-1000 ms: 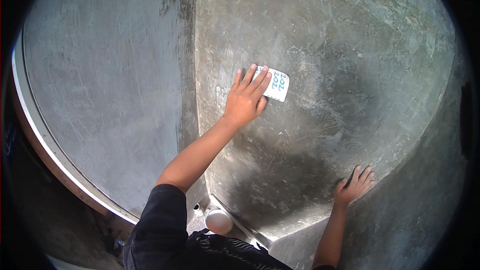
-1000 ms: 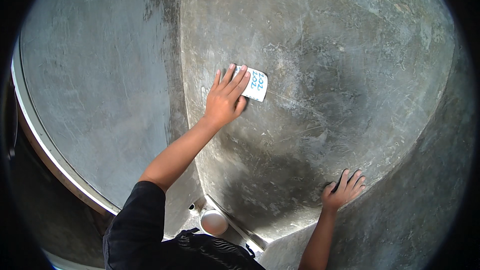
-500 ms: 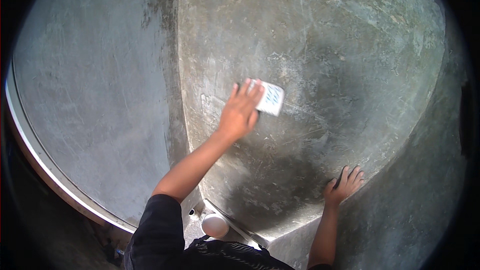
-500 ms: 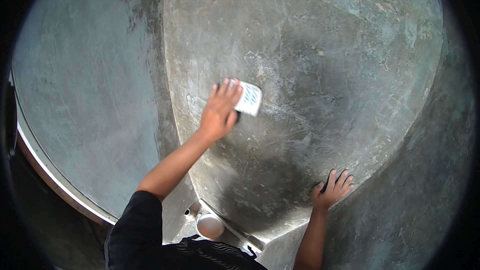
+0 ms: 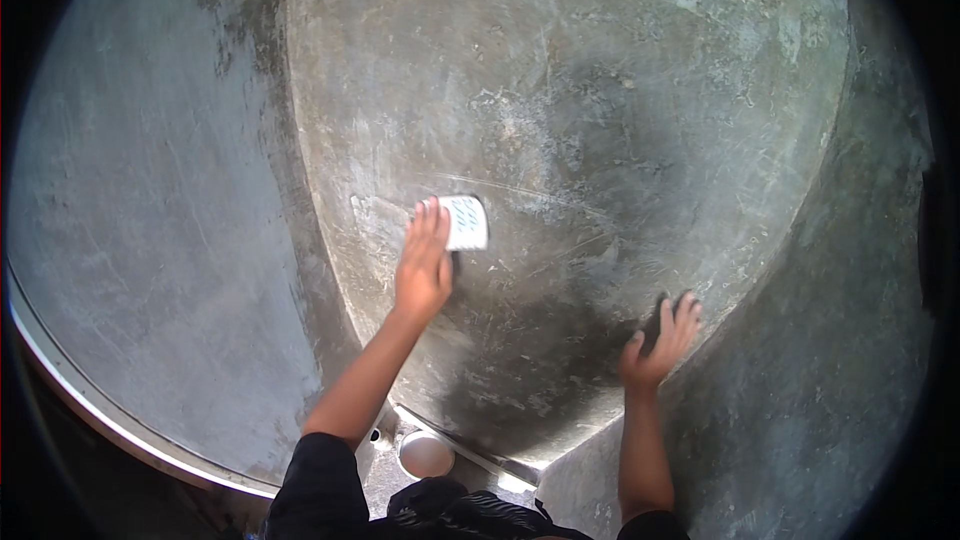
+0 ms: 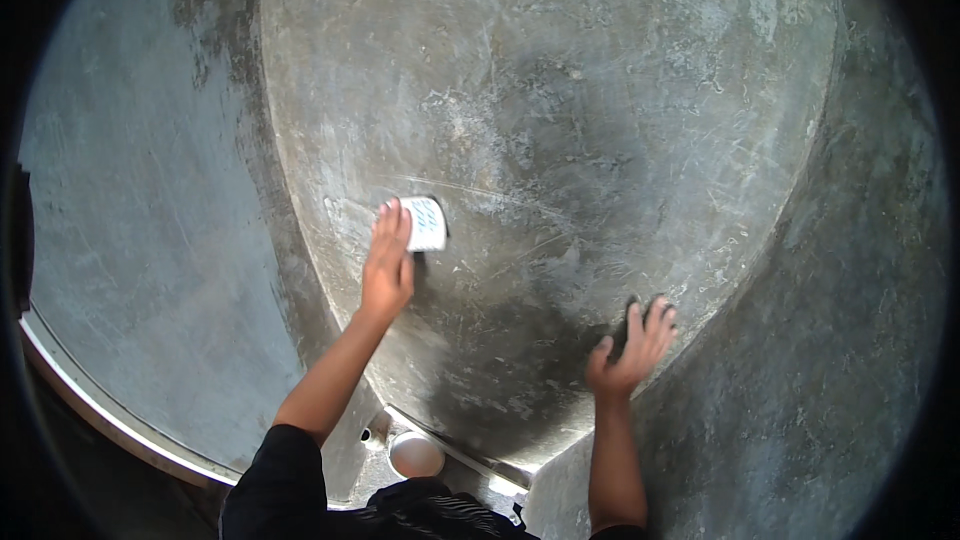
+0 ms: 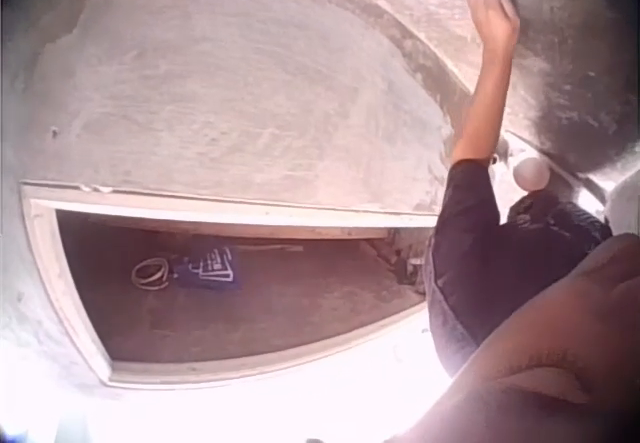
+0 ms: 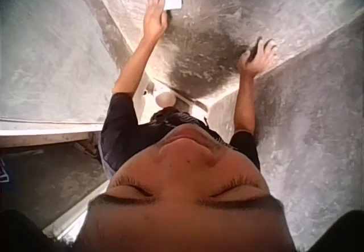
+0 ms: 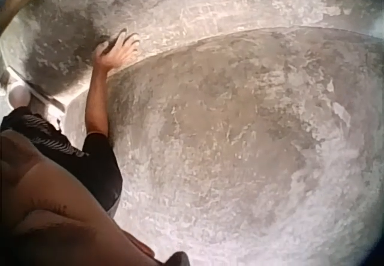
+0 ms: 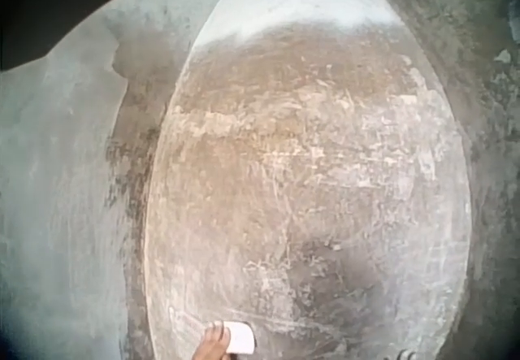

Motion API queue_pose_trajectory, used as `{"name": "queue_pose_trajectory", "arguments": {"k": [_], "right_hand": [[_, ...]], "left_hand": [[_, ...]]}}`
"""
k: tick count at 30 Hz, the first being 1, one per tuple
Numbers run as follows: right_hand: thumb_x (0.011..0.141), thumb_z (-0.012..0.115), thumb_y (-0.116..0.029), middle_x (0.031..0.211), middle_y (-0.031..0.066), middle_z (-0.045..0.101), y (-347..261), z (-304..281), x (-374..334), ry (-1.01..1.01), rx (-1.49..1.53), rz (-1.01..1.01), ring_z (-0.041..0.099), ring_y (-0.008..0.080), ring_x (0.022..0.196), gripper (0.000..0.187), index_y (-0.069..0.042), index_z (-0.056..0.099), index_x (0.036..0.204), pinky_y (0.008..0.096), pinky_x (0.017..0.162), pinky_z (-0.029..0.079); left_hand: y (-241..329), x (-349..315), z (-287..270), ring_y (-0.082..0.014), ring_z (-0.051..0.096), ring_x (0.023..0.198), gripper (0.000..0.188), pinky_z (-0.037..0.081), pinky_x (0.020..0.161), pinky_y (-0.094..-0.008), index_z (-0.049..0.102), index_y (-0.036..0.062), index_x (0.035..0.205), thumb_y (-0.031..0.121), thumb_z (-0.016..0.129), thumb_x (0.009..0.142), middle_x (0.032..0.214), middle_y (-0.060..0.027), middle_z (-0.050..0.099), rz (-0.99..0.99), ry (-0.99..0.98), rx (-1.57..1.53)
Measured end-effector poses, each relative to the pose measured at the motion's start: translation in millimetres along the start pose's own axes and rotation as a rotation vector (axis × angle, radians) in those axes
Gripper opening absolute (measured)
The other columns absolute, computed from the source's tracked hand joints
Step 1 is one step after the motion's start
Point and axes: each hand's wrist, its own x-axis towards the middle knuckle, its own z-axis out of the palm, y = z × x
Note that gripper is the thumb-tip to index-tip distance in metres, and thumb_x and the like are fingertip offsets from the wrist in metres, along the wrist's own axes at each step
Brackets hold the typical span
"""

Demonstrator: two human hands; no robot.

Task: Sanding a concrete wall using sandpaper to smooth the surface.

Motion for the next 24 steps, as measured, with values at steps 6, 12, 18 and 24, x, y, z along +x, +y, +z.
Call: {"name": "queue_pose_trajectory", "arguments": {"k": [6,12,18,24], "right_hand": [[0.091,0.062,-0.021,0.156,0.0183,0.049,-78.8,4.6,30.4,-0.192,0.172,-0.251,0.041,0.0441,0.145,0.050,-0.011,0.059,0.140,0.0667,0.117,0.026],[0.090,0.065,-0.015,0.152,0.0018,0.055,-94.4,33.1,54.3,-0.356,0.145,-0.336,0.054,0.0288,0.138,0.048,-0.017,0.063,0.138,0.0565,0.112,0.040],[0.093,0.064,-0.017,0.141,0.0004,0.065,-74.1,35.9,51.7,-0.295,0.058,-0.388,0.058,0.0235,0.134,0.037,-0.017,0.070,0.130,0.0528,0.114,0.037],[0.087,0.054,0.002,0.142,0.0121,0.064,-36.7,16.8,65.7,0.023,-0.122,-0.084,0.052,0.0366,0.140,0.049,-0.012,0.070,0.131,0.0588,0.121,0.026]], "left_hand": [[79.8,-7.7,39.3,-0.0423,0.035,0.150,0.059,0.028,0.120,-0.0608,0.044,0.0026,0.153,0.006,0.053,0.095,0.163,-0.0216,0.035,0.149,-0.225,-0.082],[88.7,-11.4,52.8,-0.0374,0.039,0.149,0.051,0.035,0.116,-0.0605,0.054,0.0019,0.144,0.012,0.059,0.094,0.162,-0.0185,0.038,0.235,-0.238,-0.197],[47.4,-7.2,16.5,-0.0386,0.051,0.141,0.040,0.035,0.116,-0.0595,0.066,0.0004,0.133,0.008,0.052,0.096,0.148,-0.0235,0.056,0.260,-0.074,-0.413],[-45.8,-12.7,-23.0,-0.0473,0.036,0.148,0.051,0.021,0.123,-0.0586,0.056,-0.0083,0.141,0.020,0.038,0.103,0.154,-0.0301,0.046,0.024,0.294,-0.179]]}}
